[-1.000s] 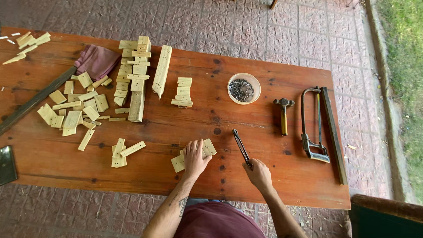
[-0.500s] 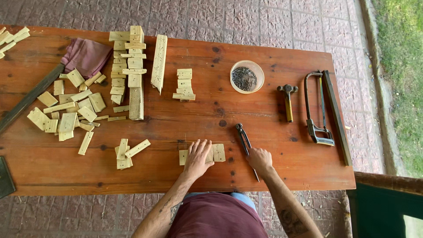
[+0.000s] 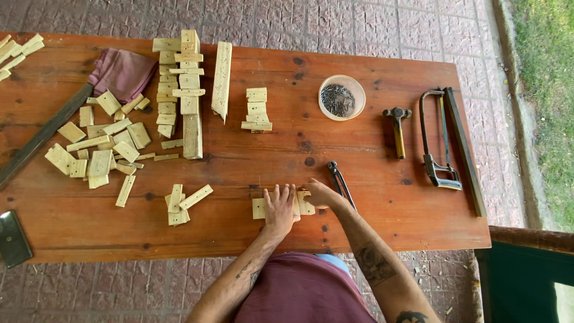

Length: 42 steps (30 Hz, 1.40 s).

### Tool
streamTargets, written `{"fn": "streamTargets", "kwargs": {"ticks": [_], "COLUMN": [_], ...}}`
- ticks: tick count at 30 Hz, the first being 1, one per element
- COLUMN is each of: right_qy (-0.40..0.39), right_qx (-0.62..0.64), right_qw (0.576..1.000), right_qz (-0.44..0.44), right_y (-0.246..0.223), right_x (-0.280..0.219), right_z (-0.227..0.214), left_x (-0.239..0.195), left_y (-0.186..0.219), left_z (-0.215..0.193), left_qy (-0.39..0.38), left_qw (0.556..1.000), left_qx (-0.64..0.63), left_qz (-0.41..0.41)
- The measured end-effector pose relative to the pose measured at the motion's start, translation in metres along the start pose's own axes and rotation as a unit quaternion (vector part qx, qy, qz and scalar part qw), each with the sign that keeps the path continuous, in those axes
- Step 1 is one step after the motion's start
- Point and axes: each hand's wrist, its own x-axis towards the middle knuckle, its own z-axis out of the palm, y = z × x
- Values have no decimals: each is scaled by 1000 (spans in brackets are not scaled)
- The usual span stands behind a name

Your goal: The person assembles small wooden blocks into a linear structure on a wooden workbench. They align blocks, insert nails using pliers, and hammer them into place. The person repeats this process for multiple blocks, gradually extending the assembled piece.

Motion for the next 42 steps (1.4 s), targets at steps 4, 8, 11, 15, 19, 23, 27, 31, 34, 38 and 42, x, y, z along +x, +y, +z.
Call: {"fn": "streamTargets", "kwargs": {"ticks": [4,8,11,15,19,23,27,31,34,38,42], "right_qy": [60,129,154,157,156,170,192,198,205,204,204], "right_qx": [-40,-82,-91,-71,-71,-60,-34,-29,-34,-33,-50], "right_qw": [997,988,983,984,984,983,979,977,975,975,975], "right_qz": [-30,-30,-32,-39,-40,-46,-63,-72,-78,-88,-77], "right_y": [49,66,70,38,37,30,31,37,37,40,38], "right_x": [43,49,43,14,11,1,-3,-3,-3,-6,-9], "right_z": [43,64,70,55,54,52,54,58,56,60,60], "left_x": [-1,1,0,-4,-5,-1,-5,-5,-4,-7,-7], "left_y": [3,5,5,4,4,4,4,6,6,6,5], "left_z": [-6,-4,-2,-4,-3,0,-9,-5,-6,-6,-9], "left_qy": [-20,-15,-22,-25,-20,-33,-43,-49,-41,-46,-50], "left_qw": [1000,1000,1000,1000,1000,999,999,998,999,998,998], "left_qx": [-13,-3,2,7,21,11,24,30,22,28,27], "left_qz": [-15,-21,-17,-11,-5,-6,-5,-9,-10,-12,-8]}}
